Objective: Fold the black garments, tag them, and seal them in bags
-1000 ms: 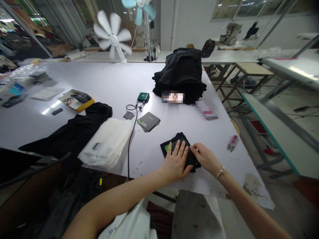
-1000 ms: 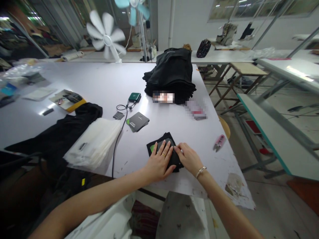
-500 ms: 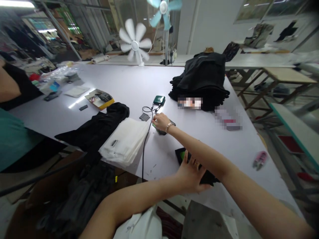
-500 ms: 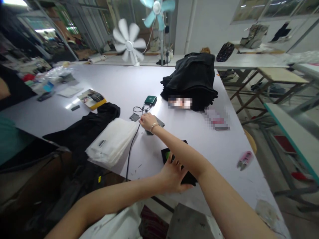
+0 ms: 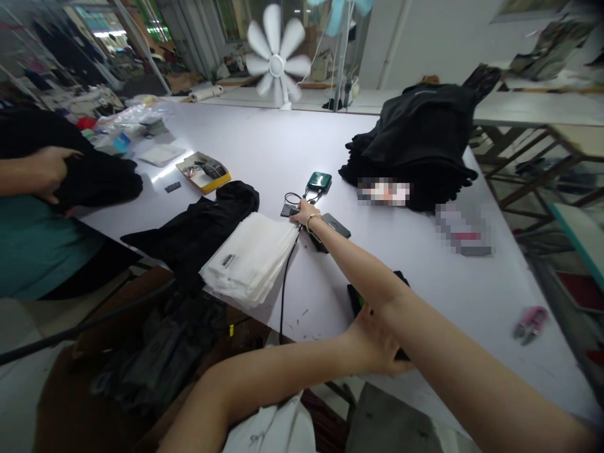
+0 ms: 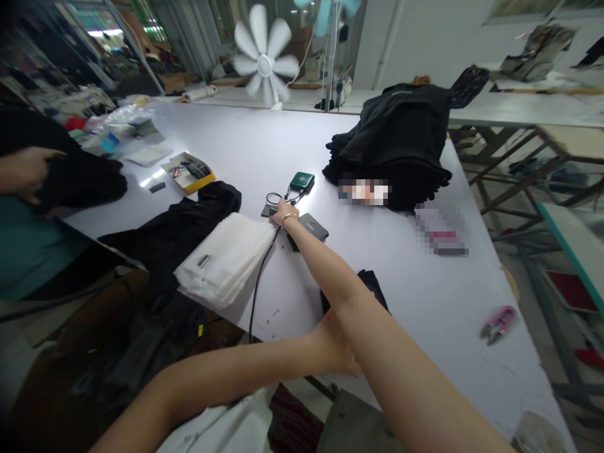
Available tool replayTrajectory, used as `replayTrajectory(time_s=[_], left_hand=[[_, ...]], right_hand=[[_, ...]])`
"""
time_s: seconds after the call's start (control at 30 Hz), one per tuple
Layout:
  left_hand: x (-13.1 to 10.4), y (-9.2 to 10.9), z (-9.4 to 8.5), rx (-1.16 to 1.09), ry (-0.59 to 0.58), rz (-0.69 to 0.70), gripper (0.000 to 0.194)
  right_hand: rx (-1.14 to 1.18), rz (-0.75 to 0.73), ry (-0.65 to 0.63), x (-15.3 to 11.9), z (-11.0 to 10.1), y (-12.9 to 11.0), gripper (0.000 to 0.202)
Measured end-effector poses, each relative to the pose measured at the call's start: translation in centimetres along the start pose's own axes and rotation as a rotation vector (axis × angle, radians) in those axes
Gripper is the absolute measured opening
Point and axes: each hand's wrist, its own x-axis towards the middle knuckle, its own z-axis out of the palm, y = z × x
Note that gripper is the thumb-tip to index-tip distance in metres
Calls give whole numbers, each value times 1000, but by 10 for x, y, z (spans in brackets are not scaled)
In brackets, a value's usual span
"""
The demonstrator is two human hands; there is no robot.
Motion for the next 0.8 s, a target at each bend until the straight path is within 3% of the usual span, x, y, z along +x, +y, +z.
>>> replayTrajectory(time_s=[0.1, 0.27, 0.47, 0.6, 0.7, 0.8], left_hand=[[2, 1, -1, 142, -53, 141, 68], [7, 3, -4, 255, -66, 151, 73], [10, 6, -3, 260, -45, 134, 76], [11, 6, 3, 285, -32, 121, 79], [11, 8, 5, 310, -28, 113, 80], [11, 10, 2, 314, -37, 114, 77]], right_hand=[[117, -23, 20, -6, -11, 13, 36], [303, -63, 107, -37, -43, 32, 34], [510, -49, 178, -127, -86, 86, 17], [580, 15, 233, -172, -100, 116, 17], [588, 46, 253, -172, -98, 117, 19], [559, 43, 251, -145, -85, 99, 19]])
